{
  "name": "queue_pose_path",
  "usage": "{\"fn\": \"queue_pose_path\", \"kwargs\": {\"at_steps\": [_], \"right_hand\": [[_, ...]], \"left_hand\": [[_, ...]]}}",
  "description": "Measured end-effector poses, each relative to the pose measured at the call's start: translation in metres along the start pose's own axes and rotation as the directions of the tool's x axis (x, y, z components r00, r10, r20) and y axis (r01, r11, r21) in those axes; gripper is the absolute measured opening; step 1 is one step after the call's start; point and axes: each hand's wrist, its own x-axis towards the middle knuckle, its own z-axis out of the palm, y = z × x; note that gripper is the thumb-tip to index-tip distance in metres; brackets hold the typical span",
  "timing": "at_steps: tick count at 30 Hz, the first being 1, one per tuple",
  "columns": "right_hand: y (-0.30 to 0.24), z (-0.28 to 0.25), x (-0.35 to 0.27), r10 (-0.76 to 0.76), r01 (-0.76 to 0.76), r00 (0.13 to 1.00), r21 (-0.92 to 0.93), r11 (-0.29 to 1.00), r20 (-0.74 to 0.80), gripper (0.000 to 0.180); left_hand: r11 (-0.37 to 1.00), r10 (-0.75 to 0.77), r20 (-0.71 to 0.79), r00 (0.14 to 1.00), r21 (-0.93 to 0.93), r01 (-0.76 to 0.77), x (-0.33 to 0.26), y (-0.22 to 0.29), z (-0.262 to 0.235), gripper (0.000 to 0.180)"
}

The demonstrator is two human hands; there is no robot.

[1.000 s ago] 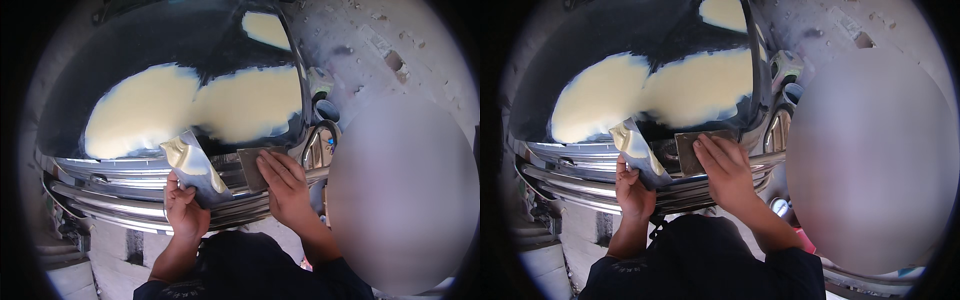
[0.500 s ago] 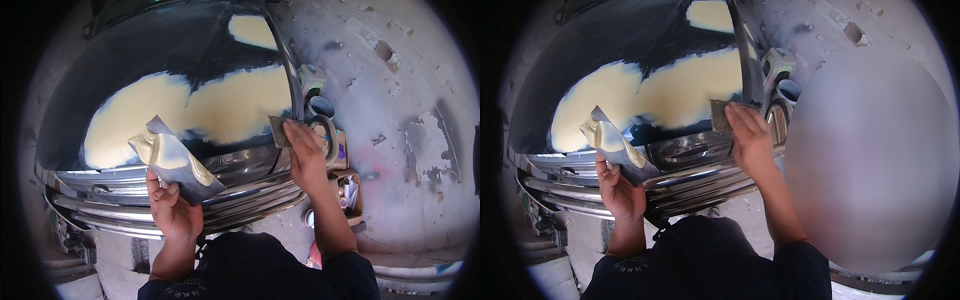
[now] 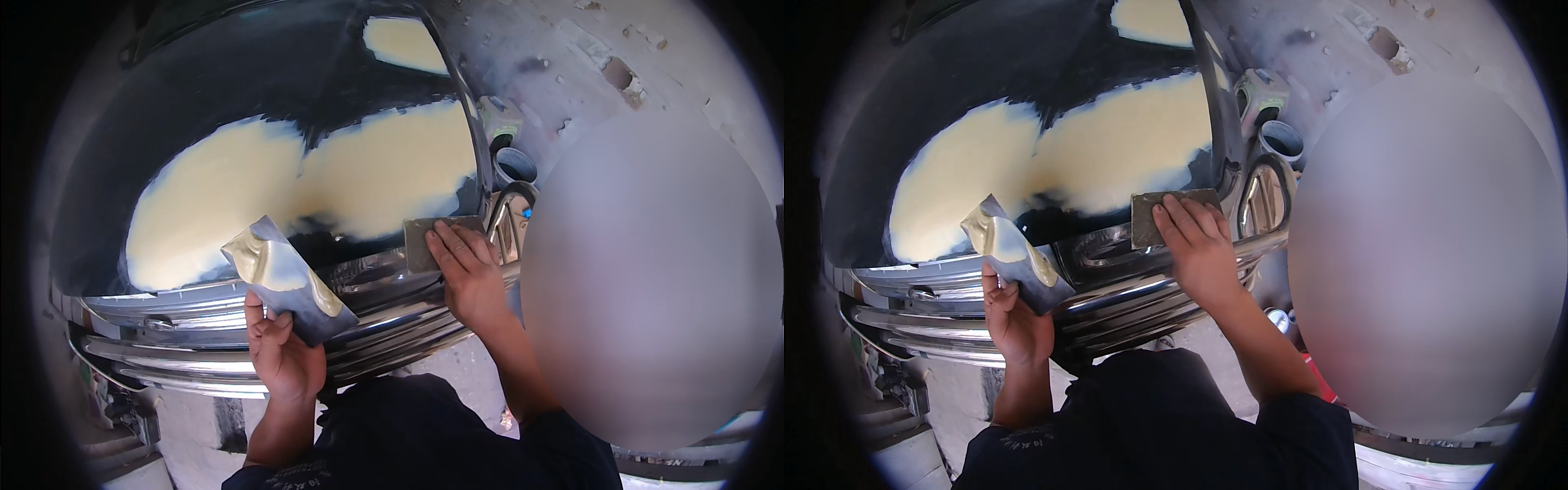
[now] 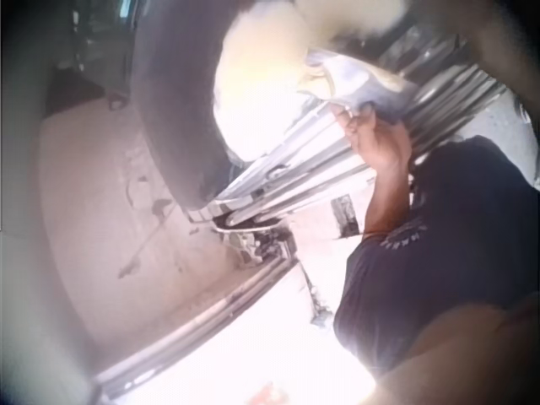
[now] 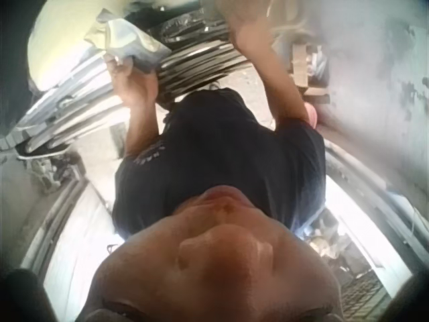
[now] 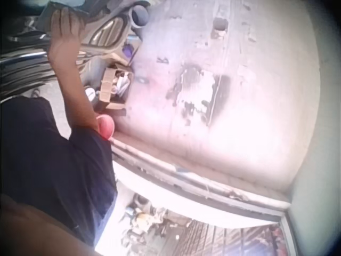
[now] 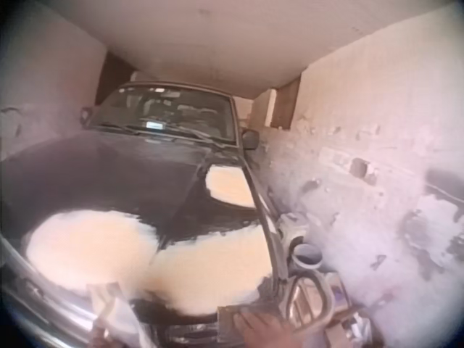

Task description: The person applies a beige body filler to the hood of a black car using a metal spreader. They repeatedly transfer filler from a larger metal palette to the spreader and smooth it over several areas on the hood surface.

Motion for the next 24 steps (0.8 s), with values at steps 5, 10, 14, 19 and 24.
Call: {"fn": "queue_pose_path", "kwargs": {"at_steps": [5,10,14,19,24], "right_hand": [[-0.01,-0.029,-0.007,0.023,-0.016,0.999,0.247,0.969,-0.025,0.045],[-0.042,-0.077,0.003,0.163,0.062,0.969,0.825,0.562,-0.183,0.043],[-0.036,-0.071,-0.006,0.003,0.212,0.964,0.776,0.594,-0.266,0.042],[0.024,-0.075,-0.036,0.029,-0.114,0.99,0.67,0.734,0.137,0.035],[0.071,-0.085,-0.054,0.335,-0.203,0.93,0.972,0.119,0.154,0.033]], "left_hand": [[0.996,-0.079,0.039,0.996,-0.033,0.08,0.0,-0.015,0.008,0.054],[0.99,-0.123,0.079,0.989,-0.063,0.128,-0.012,-0.044,0.032,0.049],[0.995,-0.048,0.088,0.995,-0.079,0.055,-0.018,-0.051,0.065,0.05],[0.992,0.117,0.084,0.99,-0.046,-0.114,-0.024,-0.049,0.093,0.054],[0.967,0.254,0.08,0.964,-0.022,-0.253,-0.035,-0.075,0.115,0.056]]}}
